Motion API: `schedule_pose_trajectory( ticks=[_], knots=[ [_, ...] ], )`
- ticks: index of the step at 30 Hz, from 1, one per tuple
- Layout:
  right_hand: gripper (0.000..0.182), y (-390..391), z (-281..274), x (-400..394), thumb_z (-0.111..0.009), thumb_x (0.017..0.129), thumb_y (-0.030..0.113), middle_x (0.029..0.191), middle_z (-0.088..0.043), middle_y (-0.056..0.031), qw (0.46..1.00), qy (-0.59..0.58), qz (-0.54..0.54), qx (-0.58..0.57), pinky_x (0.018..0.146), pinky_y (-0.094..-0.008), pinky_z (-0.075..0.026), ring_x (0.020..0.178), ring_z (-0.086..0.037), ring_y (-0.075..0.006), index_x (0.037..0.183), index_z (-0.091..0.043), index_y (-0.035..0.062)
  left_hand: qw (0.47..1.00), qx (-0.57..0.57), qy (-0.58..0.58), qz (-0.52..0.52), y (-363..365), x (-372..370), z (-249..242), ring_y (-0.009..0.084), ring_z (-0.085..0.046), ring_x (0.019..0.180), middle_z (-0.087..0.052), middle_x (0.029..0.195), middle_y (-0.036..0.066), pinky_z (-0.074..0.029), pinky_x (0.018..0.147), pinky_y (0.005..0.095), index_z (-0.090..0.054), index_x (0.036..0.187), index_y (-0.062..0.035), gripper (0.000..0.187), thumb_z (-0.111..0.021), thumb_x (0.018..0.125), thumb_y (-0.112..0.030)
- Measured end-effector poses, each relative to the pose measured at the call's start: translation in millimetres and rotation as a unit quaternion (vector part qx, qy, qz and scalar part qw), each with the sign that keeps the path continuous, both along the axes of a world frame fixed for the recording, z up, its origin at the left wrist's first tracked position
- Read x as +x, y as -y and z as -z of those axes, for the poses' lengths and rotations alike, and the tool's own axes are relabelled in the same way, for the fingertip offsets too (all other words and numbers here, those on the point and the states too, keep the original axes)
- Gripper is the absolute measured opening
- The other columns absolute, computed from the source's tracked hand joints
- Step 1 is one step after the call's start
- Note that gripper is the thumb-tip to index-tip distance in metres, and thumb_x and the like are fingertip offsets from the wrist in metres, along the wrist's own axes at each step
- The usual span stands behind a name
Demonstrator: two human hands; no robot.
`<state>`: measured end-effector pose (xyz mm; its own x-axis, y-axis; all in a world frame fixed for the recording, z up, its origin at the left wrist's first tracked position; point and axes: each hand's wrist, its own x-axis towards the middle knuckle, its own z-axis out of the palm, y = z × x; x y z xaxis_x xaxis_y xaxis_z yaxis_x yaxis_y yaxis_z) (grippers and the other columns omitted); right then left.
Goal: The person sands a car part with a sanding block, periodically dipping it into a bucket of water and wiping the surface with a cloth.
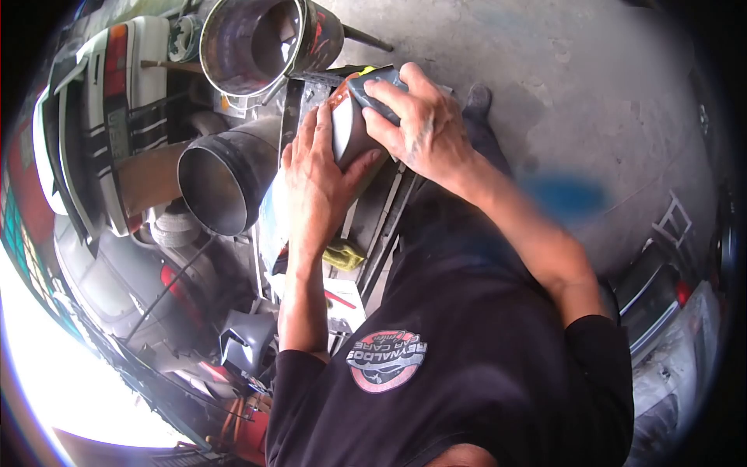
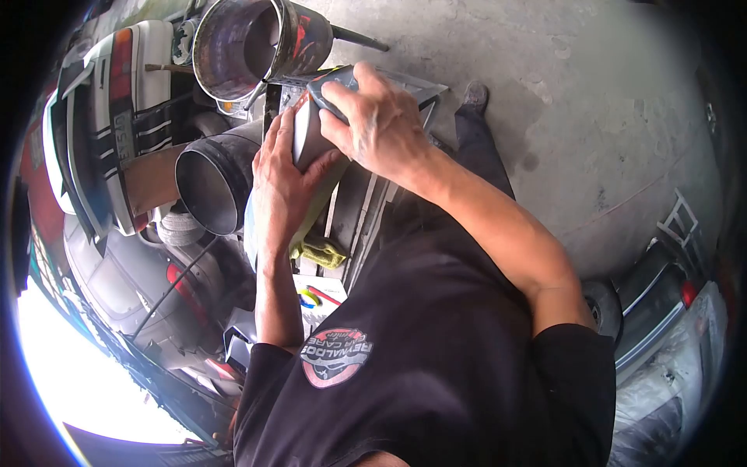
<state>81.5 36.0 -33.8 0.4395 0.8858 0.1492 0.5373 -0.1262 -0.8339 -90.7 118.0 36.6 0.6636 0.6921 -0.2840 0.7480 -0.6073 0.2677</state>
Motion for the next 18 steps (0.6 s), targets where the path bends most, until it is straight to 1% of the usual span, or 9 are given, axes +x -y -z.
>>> schedule_pose_trajectory(
  ticks=[1, 3, 7, 9, 10, 11, 13, 15, 18],
  knots=[
    [0.033, 3, -4, 0, -0.086, 0.091, 0.025, 0.103, -0.063, -0.0188, 1.0, 0.002, -0.001, 0.004, 0.072, -0.0482, -0.062, 0.085, -0.074, -0.0377, 0.117, -0.078, 0.0067, 1.0, 0.002, 0.0, -0.003, -3, 1, 1, 0.0438, -0.06, 0.14, -0.055, 0.161, 0.025, -0.045, 0.118, 0.0513, -0.046, 0.164, 0.0031, 0.099, -0.085, 0.091, -0.052],
    [0.031, 18, -12, -5, -0.085, 0.092, 0.023, 0.1, -0.064, -0.0194, 0.997, 0.021, 0.012, 0.073, 0.07, -0.0475, -0.061, 0.082, -0.074, -0.0386, 0.117, -0.078, 0.0061, 1.0, 0.011, -0.002, 0.002, -4, -1, 4, 0.0439, -0.06, 0.14, -0.056, 0.161, 0.025, -0.045, 0.118, 0.0513, -0.046, 0.163, 0.0028, 0.099, -0.084, 0.092, -0.054],
    [0.03, 1, 4, 2, -0.084, 0.093, 0.026, 0.105, -0.063, -0.0199, 1.0, -0.015, -0.004, 0.0, 0.072, -0.0488, -0.061, 0.088, -0.074, -0.0387, 0.116, -0.078, 0.0064, 1.0, 0.009, 0.007, -0.001, 0, 4, -1, 0.0424, -0.058, 0.142, -0.056, 0.16, 0.026, -0.045, 0.119, 0.0513, -0.046, 0.164, 0.0032, 0.1, -0.084, 0.092, -0.055],
    [0.032, 10, -9, 0, -0.084, 0.093, 0.026, 0.103, -0.063, -0.0183, 1.0, -0.002, -0.009, 0.014, 0.074, -0.05, -0.061, 0.088, -0.074, -0.0392, 0.117, -0.078, 0.0076, 0.999, -0.035, -0.008, -0.026, -4, 5, -4, 0.0456, -0.052, 0.151, -0.051, 0.166, 0.026, -0.04, 0.126, 0.0525, -0.045, 0.167, -0.0044, 0.096, -0.084, 0.093, -0.051],
    [0.033, 15, -9, -2, -0.083, 0.092, 0.026, 0.102, -0.063, -0.0178, 0.999, 0.002, -0.002, 0.046, 0.074, -0.0496, -0.062, 0.088, -0.074, -0.0388, 0.119, -0.078, 0.0081, 0.999, -0.035, -0.011, -0.024, -5, 3, -2, 0.0453, -0.051, 0.151, -0.051, 0.167, 0.025, -0.04, 0.126, 0.0527, -0.045, 0.167, -0.0049, 0.096, -0.084, 0.093, -0.051],
    [0.034, 19, -7, -6, -0.083, 0.092, 0.027, 0.101, -0.063, -0.0172, 0.997, 0.002, 0.005, 0.074, 0.074, -0.0492, -0.062, 0.088, -0.074, -0.0385, 0.12, -0.077, 0.0087, 0.999, -0.035, -0.014, -0.027, -6, 1, -1, 0.0453, -0.051, 0.151, -0.051, 0.167, 0.025, -0.04, 0.126, 0.0527, -0.045, 0.167, -0.0049, 0.096, -0.084, 0.093, -0.051],
    [0.036, 12, -2, -1, -0.083, 0.092, 0.027, 0.103, -0.064, -0.0169, 1.0, -0.004, -0.009, 0.023, 0.073, -0.0478, -0.063, 0.088, -0.074, -0.0374, 0.123, -0.077, 0.008, 1.0, 0.006, -0.005, 0.004, -4, 3, 1, 0.0413, -0.057, 0.145, -0.055, 0.161, 0.027, -0.044, 0.12, 0.051, -0.046, 0.163, 0.0039, 0.1, -0.083, 0.092, -0.056],
    [0.038, 3, 9, 5, -0.083, 0.092, 0.027, 0.105, -0.065, -0.0173, 1.0, -0.011, -0.02, 0.003, 0.073, -0.0473, -0.063, 0.088, -0.075, -0.0375, 0.124, -0.077, 0.0072, 1.0, -0.002, -0.015, -0.008, 1, 3, -3, 0.0405, -0.056, 0.147, -0.054, 0.162, 0.026, -0.043, 0.12, 0.0512, -0.045, 0.164, 0.0044, 0.101, -0.082, 0.092, -0.057],
    [0.037, 21, -4, -3, -0.082, 0.094, 0.027, 0.103, -0.064, -0.0176, 0.997, 0.005, -0.012, 0.074, 0.073, -0.0479, -0.062, 0.084, -0.074, -0.0372, 0.124, -0.077, 0.0068, 1.0, -0.008, -0.014, 0.004, -6, 0, 1, 0.0396, -0.056, 0.146, -0.055, 0.161, 0.026, -0.043, 0.121, 0.0513, -0.046, 0.164, 0.0029, 0.099, -0.082, 0.093, -0.056]
  ],
)
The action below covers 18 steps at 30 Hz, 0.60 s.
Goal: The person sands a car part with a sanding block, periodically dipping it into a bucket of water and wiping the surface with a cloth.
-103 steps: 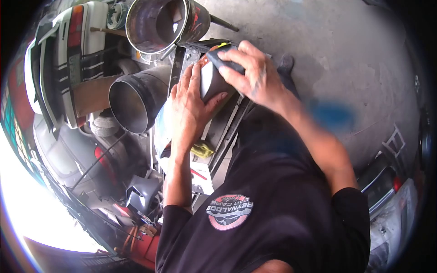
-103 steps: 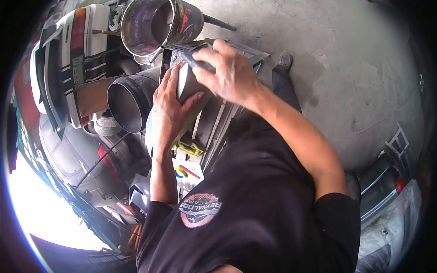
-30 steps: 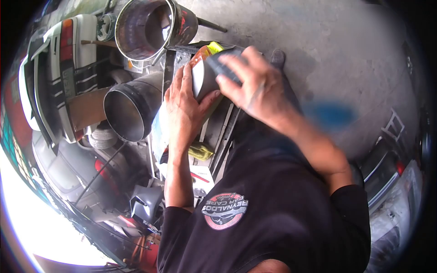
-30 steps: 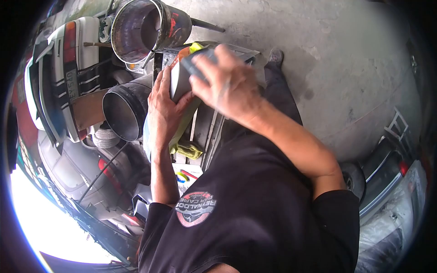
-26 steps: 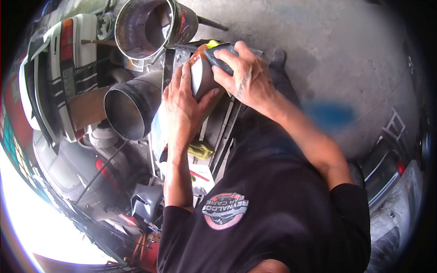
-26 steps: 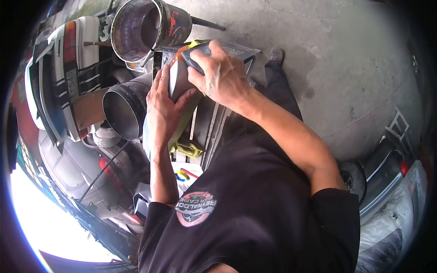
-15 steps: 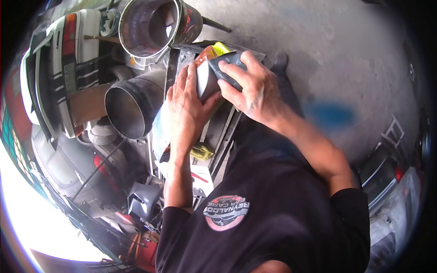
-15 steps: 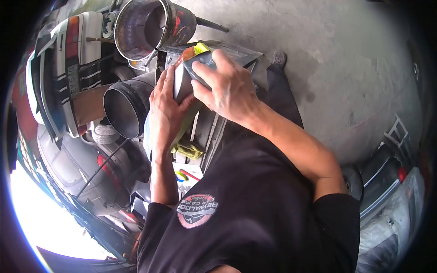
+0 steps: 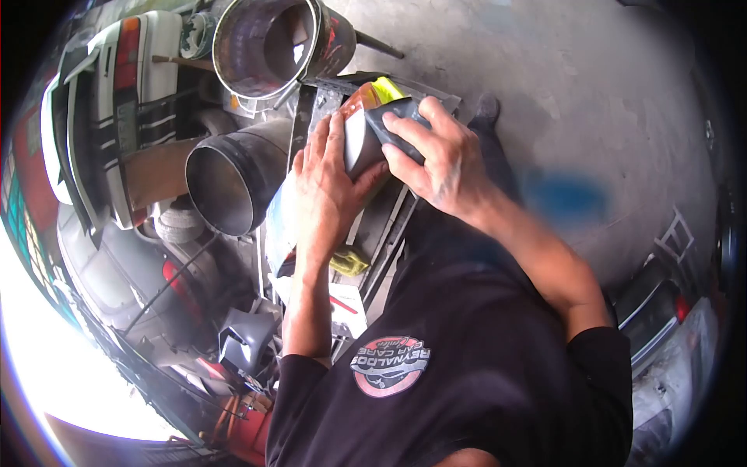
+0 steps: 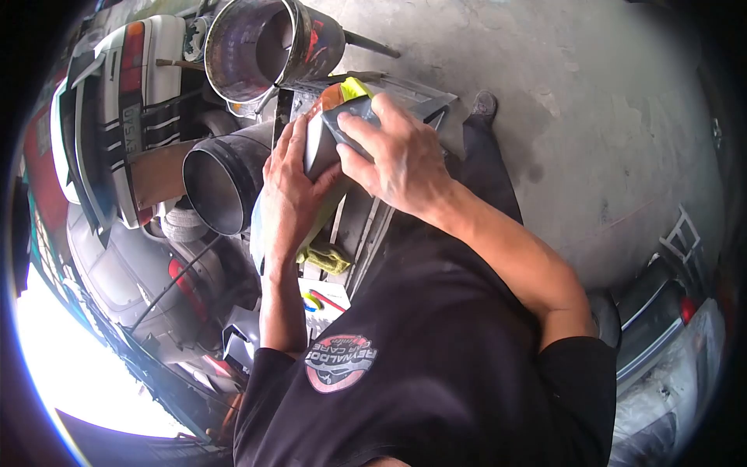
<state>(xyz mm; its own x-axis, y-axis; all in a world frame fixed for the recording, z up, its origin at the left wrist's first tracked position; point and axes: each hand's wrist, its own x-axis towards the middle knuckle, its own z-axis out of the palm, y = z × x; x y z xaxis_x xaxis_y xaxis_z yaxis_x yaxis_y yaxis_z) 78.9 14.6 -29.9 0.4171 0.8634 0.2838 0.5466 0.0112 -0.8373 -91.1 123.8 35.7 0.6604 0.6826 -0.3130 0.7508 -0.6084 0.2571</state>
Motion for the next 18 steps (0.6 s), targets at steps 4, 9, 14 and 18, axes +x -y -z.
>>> schedule_pose_trajectory(
  ticks=[4, 9, 14, 18],
  knots=[
    [0.039, -17, 14, 8, -0.083, 0.093, 0.028, 0.106, -0.064, -0.0181, 0.997, -0.008, -0.017, -0.074, 0.074, -0.0469, -0.063, 0.087, -0.075, -0.0378, 0.125, -0.077, 0.0066, 1.0, -0.007, -0.009, -0.021, 3, 7, -7, 0.0418, -0.057, 0.145, -0.053, 0.163, 0.025, -0.043, 0.121, 0.0506, -0.045, 0.164, 0.0035, 0.099, -0.083, 0.092, -0.054],
    [0.035, 0, 2, 1, -0.082, 0.095, 0.029, 0.102, -0.063, -0.0171, 1.0, -0.009, -0.001, 0.001, 0.072, -0.0483, -0.062, 0.083, -0.074, -0.0365, 0.121, -0.076, 0.0073, 1.0, -0.01, 0.004, -0.009, 1, 5, -3, 0.0427, -0.057, 0.144, -0.055, 0.161, 0.025, -0.043, 0.12, 0.0506, -0.046, 0.164, 0.0026, 0.099, -0.083, 0.092, -0.053],
    [0.036, -5, 5, 3, -0.083, 0.093, 0.028, 0.104, -0.065, -0.0182, 0.999, -0.031, -0.004, -0.032, 0.072, -0.048, -0.062, 0.081, -0.075, -0.0374, 0.122, -0.077, 0.0084, 1.0, -0.015, 0.001, -0.017, 1, 5, -6, 0.0419, -0.057, 0.145, -0.054, 0.163, 0.026, -0.042, 0.122, 0.0505, -0.045, 0.165, 0.0022, 0.099, -0.083, 0.093, -0.053],
    [0.035, 1, 2, -2, -0.083, 0.093, 0.028, 0.104, -0.065, -0.0181, 0.999, -0.032, -0.005, -0.02, 0.073, -0.0485, -0.062, 0.082, -0.074, -0.038, 0.122, -0.076, 0.0085, 0.999, -0.026, -0.006, -0.02, 4, 3, -4, 0.0421, -0.057, 0.145, -0.053, 0.164, 0.026, -0.041, 0.124, 0.0511, -0.045, 0.165, 0.0017, 0.099, -0.083, 0.093, -0.055]
  ],
)
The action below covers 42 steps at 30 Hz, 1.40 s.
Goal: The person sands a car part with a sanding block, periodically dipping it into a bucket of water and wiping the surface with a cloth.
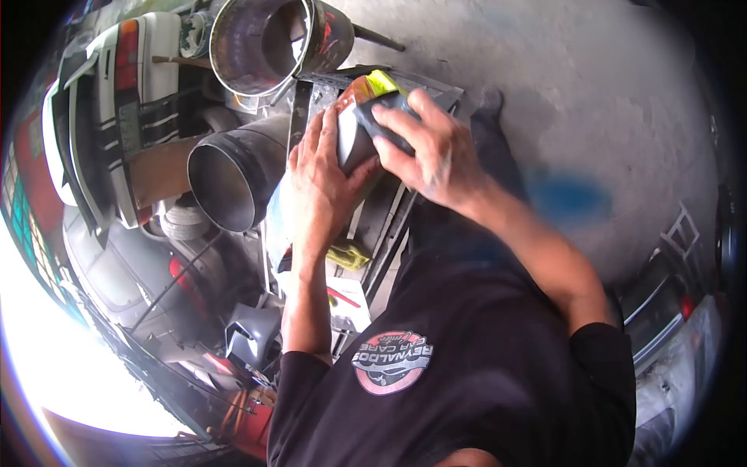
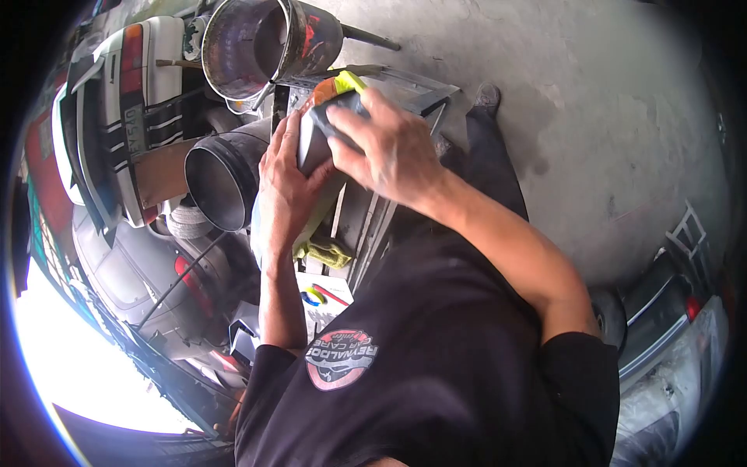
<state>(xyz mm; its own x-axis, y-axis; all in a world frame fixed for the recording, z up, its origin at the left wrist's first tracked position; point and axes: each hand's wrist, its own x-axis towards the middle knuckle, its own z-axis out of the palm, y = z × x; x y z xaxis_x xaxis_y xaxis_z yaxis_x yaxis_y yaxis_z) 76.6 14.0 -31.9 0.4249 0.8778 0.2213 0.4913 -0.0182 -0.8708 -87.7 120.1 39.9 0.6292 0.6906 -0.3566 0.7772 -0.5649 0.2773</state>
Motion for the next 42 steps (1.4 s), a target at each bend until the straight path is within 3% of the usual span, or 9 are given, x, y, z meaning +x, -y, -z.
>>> schedule_pose_trajectory(
  ticks=[2, 6, 15, 17, 23, 25, 31, 33, 42],
  knots=[
    [0.038, -14, 10, 10, -0.084, 0.092, 0.028, 0.106, -0.066, -0.0183, 0.998, 0.002, -0.006, -0.07, 0.075, -0.0484, -0.063, 0.087, -0.075, -0.0379, 0.123, -0.076, 0.0092, 1.0, -0.001, 0.008, -0.011, -1, 5, -3, 0.043, -0.056, 0.145, -0.052, 0.165, 0.026, -0.042, 0.124, 0.0513, -0.044, 0.166, 0.0013, 0.1, -0.083, 0.093, -0.054],
    [0.033, 5, -5, -1, -0.082, 0.094, 0.027, 0.102, -0.064, -0.0175, 1.0, 0.012, 0.009, 0.028, 0.072, -0.0495, -0.06, 0.081, -0.072, -0.0381, 0.119, -0.075, 0.0075, 1.0, 0.022, -0.013, 0.008, -2, -2, 2, 0.0431, -0.056, 0.146, -0.053, 0.165, 0.026, -0.041, 0.124, 0.051, -0.045, 0.165, 0.0013, 0.099, -0.082, 0.093, -0.055],
    [0.041, -2, 3, 5, -0.086, 0.091, 0.029, 0.107, -0.066, -0.0189, 1.0, -0.01, -0.008, -0.017, 0.075, -0.049, -0.063, 0.089, -0.075, -0.0383, 0.125, -0.077, 0.0084, 1.0, 0.024, -0.018, 0.006, 1, 1, 0, 0.044, -0.056, 0.145, -0.052, 0.165, 0.025, -0.041, 0.123, 0.0509, -0.045, 0.166, -0.0005, 0.098, -0.082, 0.093, -0.054],
    [0.037, -18, 7, 12, -0.084, 0.092, 0.028, 0.103, -0.065, -0.0173, 0.999, 0.01, -0.009, -0.032, 0.075, -0.0483, -0.062, 0.089, -0.073, -0.0371, 0.122, -0.077, 0.0076, 0.999, -0.01, 0.03, -0.025, 1, 9, -6, 0.0453, -0.054, 0.149, -0.054, 0.165, 0.023, -0.043, 0.124, 0.0526, -0.049, 0.166, -0.0099, 0.091, -0.087, 0.092, -0.046],
    [0.036, -13, 3, 7, -0.083, 0.092, 0.025, 0.108, -0.066, -0.0188, 1.0, 0.007, -0.004, -0.003, 0.072, -0.0474, -0.064, 0.085, -0.076, -0.0384, 0.123, -0.076, 0.0079, 1.0, -0.005, 0.006, -0.022, 1, 0, -1, 0.0454, -0.051, 0.152, -0.049, 0.169, 0.021, -0.042, 0.126, 0.0527, -0.044, 0.17, -0.0134, 0.094, -0.088, 0.091, -0.041],
    [0.036, -26, 11, 13, -0.083, 0.093, 0.022, 0.103, -0.064, -0.0158, 1.0, -0.006, -0.006, -0.029, 0.072, -0.0459, -0.061, 0.085, -0.074, -0.0382, 0.125, -0.077, 0.0051, 1.0, 0.009, -0.007, -0.003, 1, 6, -5, 0.0416, -0.056, 0.147, -0.051, 0.165, 0.027, -0.041, 0.124, 0.0524, -0.042, 0.166, 0.0022, 0.101, -0.085, 0.091, -0.051],
    [0.035, -17, 3, 8, -0.082, 0.093, 0.028, 0.103, -0.063, -0.0175, 1.0, 0.001, -0.002, -0.02, 0.073, -0.0481, -0.062, 0.084, -0.073, -0.0378, 0.121, -0.076, 0.0083, 1.0, -0.006, -0.015, -0.006, 1, 3, -3, 0.0412, -0.054, 0.15, -0.05, 0.167, 0.025, -0.039, 0.125, 0.0546, -0.043, 0.166, 0.0028, 0.101, -0.082, 0.093, -0.056],
    [0.034, -21, 5, 13, -0.083, 0.093, 0.028, 0.103, -0.063, -0.0174, 0.999, 0.006, -0.011, -0.046, 0.073, -0.0485, -0.062, 0.085, -0.074, -0.037, 0.12, -0.076, 0.0084, 1.0, -0.017, 0.013, -0.023, 0, 7, -5, 0.0468, -0.051, 0.15, -0.05, 0.169, 0.02, -0.043, 0.125, 0.0532, -0.046, 0.169, -0.0128, 0.091, -0.086, 0.093, -0.044],
    [0.031, -15, 1, 10, -0.084, 0.091, 0.026, 0.102, -0.063, -0.0167, 0.999, 0.033, 0.006, -0.024, 0.072, -0.0473, -0.063, 0.085, -0.074, -0.0367, 0.116, -0.076, 0.0084, 1.0, -0.017, 0.01, -0.017, -2, 6, -4, 0.0482, -0.051, 0.151, -0.051, 0.168, 0.023, -0.043, 0.125, 0.0532, -0.046, 0.169, -0.0125, 0.092, -0.085, 0.093, -0.048]
  ],
)
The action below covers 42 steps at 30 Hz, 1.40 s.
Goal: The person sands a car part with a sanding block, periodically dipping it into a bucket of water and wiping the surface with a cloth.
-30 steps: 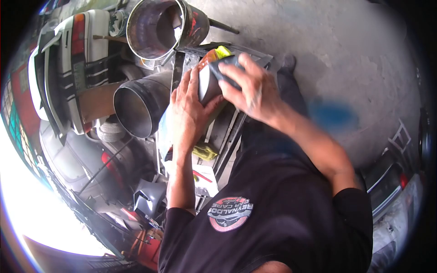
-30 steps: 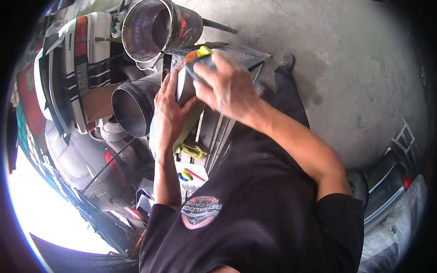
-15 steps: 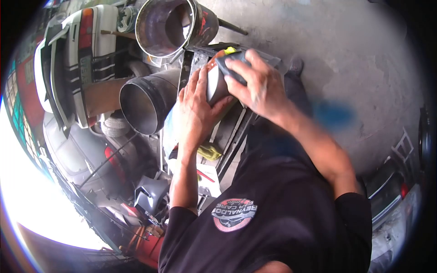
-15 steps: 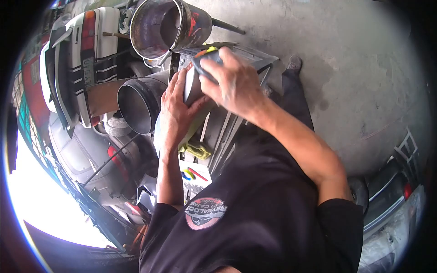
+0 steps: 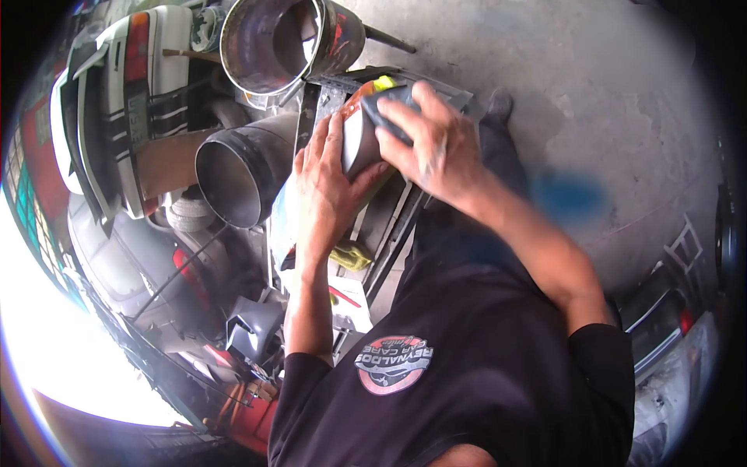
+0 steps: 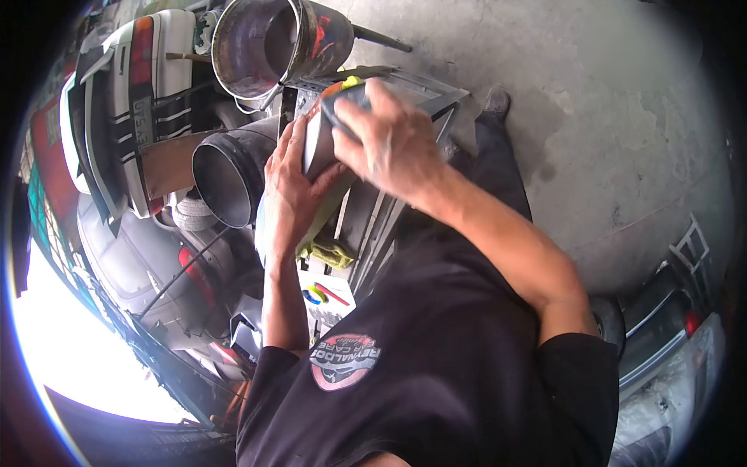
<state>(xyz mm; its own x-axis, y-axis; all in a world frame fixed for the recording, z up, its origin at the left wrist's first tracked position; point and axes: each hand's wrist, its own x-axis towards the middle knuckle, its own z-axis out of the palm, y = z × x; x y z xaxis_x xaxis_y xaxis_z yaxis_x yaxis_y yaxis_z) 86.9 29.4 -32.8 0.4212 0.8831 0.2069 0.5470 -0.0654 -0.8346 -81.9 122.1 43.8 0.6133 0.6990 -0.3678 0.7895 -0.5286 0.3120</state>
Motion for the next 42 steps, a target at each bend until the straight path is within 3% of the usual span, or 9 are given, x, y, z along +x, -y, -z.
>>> schedule_pose_trajectory(
  ticks=[7, 15, 21, 23, 25, 29, 34, 39, 42],
  knots=[
    [0.036, -4, -1, 5, -0.087, 0.089, 0.026, 0.107, -0.064, -0.0177, 0.999, -0.01, -0.017, -0.03, 0.075, -0.0463, -0.064, 0.092, -0.075, -0.0377, 0.119, -0.076, 0.0105, 1.0, 0.009, -0.004, -0.005, 1, -1, 3, 0.0469, -0.051, 0.151, -0.051, 0.167, 0.023, -0.043, 0.125, 0.0535, -0.046, 0.168, -0.0081, 0.097, -0.086, 0.091, -0.052],
    [0.038, -6, -5, 6, -0.086, 0.088, 0.022, 0.101, -0.064, -0.0148, 0.999, 0.022, -0.016, 0.021, 0.07, -0.0434, -0.063, 0.084, -0.075, -0.0352, 0.122, -0.08, 0.0062, 1.0, 0.01, -0.01, -0.009, 2, -2, 2, 0.0468, -0.05, 0.152, -0.051, 0.167, 0.023, -0.042, 0.125, 0.0532, -0.047, 0.168, -0.0118, 0.095, -0.086, 0.091, -0.052],
    [0.03, -12, 8, 5, -0.084, 0.091, 0.023, 0.101, -0.064, -0.0157, 1.0, -0.021, -0.015, -0.009, 0.072, -0.0475, -0.063, 0.092, -0.074, -0.0365, 0.116, -0.077, 0.0086, 1.0, 0.007, -0.005, -0.009, 2, 1, 0, 0.0472, -0.049, 0.152, -0.051, 0.168, 0.023, -0.041, 0.126, 0.0543, -0.045, 0.169, -0.0114, 0.096, -0.088, 0.09, -0.046],
    [0.032, 0, -7, 2, -0.083, 0.092, 0.024, 0.103, -0.063, -0.0161, 1.0, 0.002, -0.02, -0.016, 0.07, -0.0469, -0.062, 0.092, -0.074, -0.0351, 0.118, -0.076, 0.0075, 1.0, 0.014, -0.02, 0.006, 0, -3, 4, 0.0445, -0.054, 0.148, -0.051, 0.166, 0.026, -0.04, 0.125, 0.0512, -0.044, 0.166, 0.0012, 0.099, -0.084, 0.092, -0.052],
    [0.031, 14, -12, -8, -0.083, 0.093, 0.025, 0.101, -0.062, -0.0152, 0.999, 0.018, 0.009, 0.027, 0.069, -0.0476, -0.062, 0.089, -0.073, -0.0343, 0.117, -0.076, 0.0073, 0.999, 0.025, -0.032, 0.015, 1, -8, 6, 0.0444, -0.054, 0.147, -0.051, 0.166, 0.025, -0.04, 0.125, 0.0511, -0.044, 0.166, 0.0006, 0.1, -0.084, 0.092, -0.052],
    [0.034, 2, -5, -4, -0.086, 0.089, 0.024, 0.102, -0.063, -0.0161, 0.999, 0.04, 0.006, -0.034, 0.072, -0.0455, -0.065, 0.089, -0.074, -0.0352, 0.117, -0.077, 0.0071, 0.999, 0.026, -0.025, 0.011, 1, -4, 7, 0.0447, -0.054, 0.147, -0.052, 0.166, 0.023, -0.042, 0.124, 0.0507, -0.044, 0.166, 0.0001, 0.099, -0.084, 0.091, -0.051],
    [0.027, 21, -16, -17, -0.083, 0.091, 0.024, 0.098, -0.061, -0.0143, 0.998, 0.062, 0.023, 0.002, 0.061, -0.0433, -0.062, 0.085, -0.074, -0.0319, 0.109, -0.072, 0.0084, 0.999, 0.023, -0.022, 0.006, -2, -6, 6, 0.0446, -0.053, 0.149, -0.051, 0.167, 0.024, -0.041, 0.125, 0.0507, -0.043, 0.167, 0.0008, 0.101, -0.085, 0.091, -0.051],
    [0.032, 12, -10, -10, -0.084, 0.091, 0.026, 0.099, -0.063, -0.0153, 0.997, 0.058, 0.017, -0.044, 0.063, -0.0433, -0.064, 0.085, -0.074, -0.0332, 0.114, -0.072, 0.0074, 1.0, 0.017, -0.021, 0.0, 1, -5, 7, 0.0463, -0.053, 0.149, -0.052, 0.166, 0.026, -0.041, 0.126, 0.0515, -0.044, 0.166, 0.0013, 0.1, -0.086, 0.091, -0.049],
    [0.029, 16, -19, -13, -0.083, 0.092, 0.027, 0.099, -0.063, -0.0167, 0.998, 0.053, 0.014, -0.041, 0.061, -0.0446, -0.064, 0.082, -0.074, -0.0333, 0.106, -0.069, 0.0065, 0.999, 0.029, -0.014, 0.017, 1, -11, 11, 0.0467, -0.052, 0.149, -0.052, 0.165, 0.026, -0.041, 0.126, 0.0522, -0.044, 0.166, 0.0002, 0.099, -0.085, 0.091, -0.049]
  ],
)
